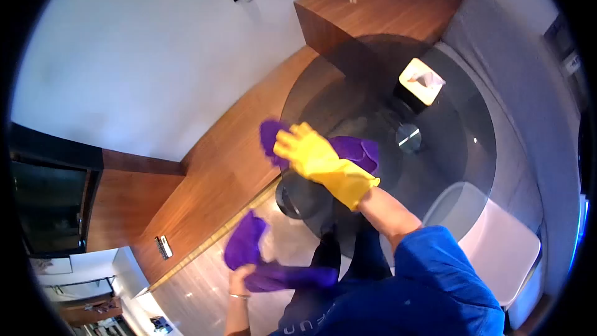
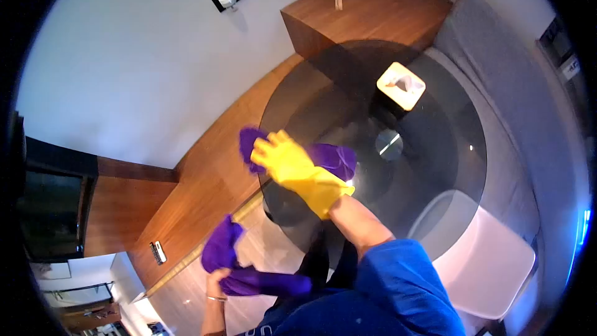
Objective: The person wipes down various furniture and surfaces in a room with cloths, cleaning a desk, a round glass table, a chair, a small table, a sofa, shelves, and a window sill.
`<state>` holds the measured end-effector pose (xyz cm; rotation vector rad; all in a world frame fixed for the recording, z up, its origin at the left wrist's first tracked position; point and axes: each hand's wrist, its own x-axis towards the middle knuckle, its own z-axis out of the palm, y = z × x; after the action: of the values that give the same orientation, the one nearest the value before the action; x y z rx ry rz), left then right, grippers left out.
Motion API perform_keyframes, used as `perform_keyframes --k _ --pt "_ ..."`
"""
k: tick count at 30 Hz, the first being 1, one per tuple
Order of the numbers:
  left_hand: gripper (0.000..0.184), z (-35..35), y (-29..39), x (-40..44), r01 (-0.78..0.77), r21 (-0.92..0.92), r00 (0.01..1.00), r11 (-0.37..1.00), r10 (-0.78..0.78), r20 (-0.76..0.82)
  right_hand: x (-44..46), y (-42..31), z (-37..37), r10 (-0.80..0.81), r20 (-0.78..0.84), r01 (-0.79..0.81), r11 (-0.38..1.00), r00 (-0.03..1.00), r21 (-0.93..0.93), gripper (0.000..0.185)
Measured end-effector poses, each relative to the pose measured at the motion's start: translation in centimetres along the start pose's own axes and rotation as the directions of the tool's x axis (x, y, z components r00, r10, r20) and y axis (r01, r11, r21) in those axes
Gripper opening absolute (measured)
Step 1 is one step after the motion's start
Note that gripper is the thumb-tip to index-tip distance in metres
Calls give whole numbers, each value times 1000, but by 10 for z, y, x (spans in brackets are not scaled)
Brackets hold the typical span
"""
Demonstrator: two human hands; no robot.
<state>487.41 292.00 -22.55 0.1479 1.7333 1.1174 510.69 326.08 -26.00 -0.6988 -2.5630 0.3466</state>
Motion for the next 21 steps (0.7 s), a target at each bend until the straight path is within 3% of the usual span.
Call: perform_keyframes --k 3,4,6,7,8,9,10,11,13,14,15,16,17,18,20,21 --pt "25 -89 -15 30 -103 -141 992 985 91 -87 -75 -48 8 -420 103 413 907 902 78 45" --pt "26 -107 -15 32 -34 -163 999 986 34 -7 -116 -63 -9 -380 82 361 915 922 181 38" --pt "27 -139 -38 34 -34 -153 995 988 19 -96 -190 -77 -63 -202 147 160 954 968 253 29" --pt "28 -159 -53 31 22 -165 980 986 -54 -193 -221 -72 -90 -20 91 2 979 996 203 29" --pt "22 -184 -78 31 34 -125 980 992 -57 -189 -252 -68 -117 162 31 -165 970 986 177 28" --pt "18 -197 -101 27 97 -204 967 974 -141 -213 -280 -64 -136 452 121 -419 880 884 -225 35" --pt "20 -211 -124 24 137 -207 954 969 -185 -234 -308 -49 -138 594 -204 -627 752 778 -204 39" --pt "22 -225 -142 26 175 -208 940 962 -226 -255 -331 -29 -128 655 -504 -793 599 563 -108 42" --pt "34 -202 -144 12 171 -93 961 981 -187 -204 -334 21 -113 622 -654 -901 255 430 -351 53" --pt "45 -194 -147 12 159 102 975 982 -140 -173 -322 35 -104 627 -658 -909 270 417 -318 52" --pt "52 -187 -156 18 169 168 985 971 -159 -74 -276 32 -95 635 -660 -916 284 401 -283 51" --pt "56 -158 -132 14 92 422 995 902 -102 3 -231 25 -92 663 -555 -863 422 502 -277 52" --pt "61 -149 -130 25 -16 550 983 835 -87 161 -198 17 -73 545 -534 -756 555 646 -348 47" --pt "64 -114 -103 21 -39 637 969 770 -127 213 -162 -10 -65 477 -454 -640 689 753 -339 42" --pt "66 -98 -107 35 -155 661 939 734 -98 329 -110 -72 -39 561 37 -444 693 827 -568 33" --pt "66 -79 -97 29 -173 594 921 786 -86 381 -120 -96 -42 379 105 -314 868 919 -384 38"
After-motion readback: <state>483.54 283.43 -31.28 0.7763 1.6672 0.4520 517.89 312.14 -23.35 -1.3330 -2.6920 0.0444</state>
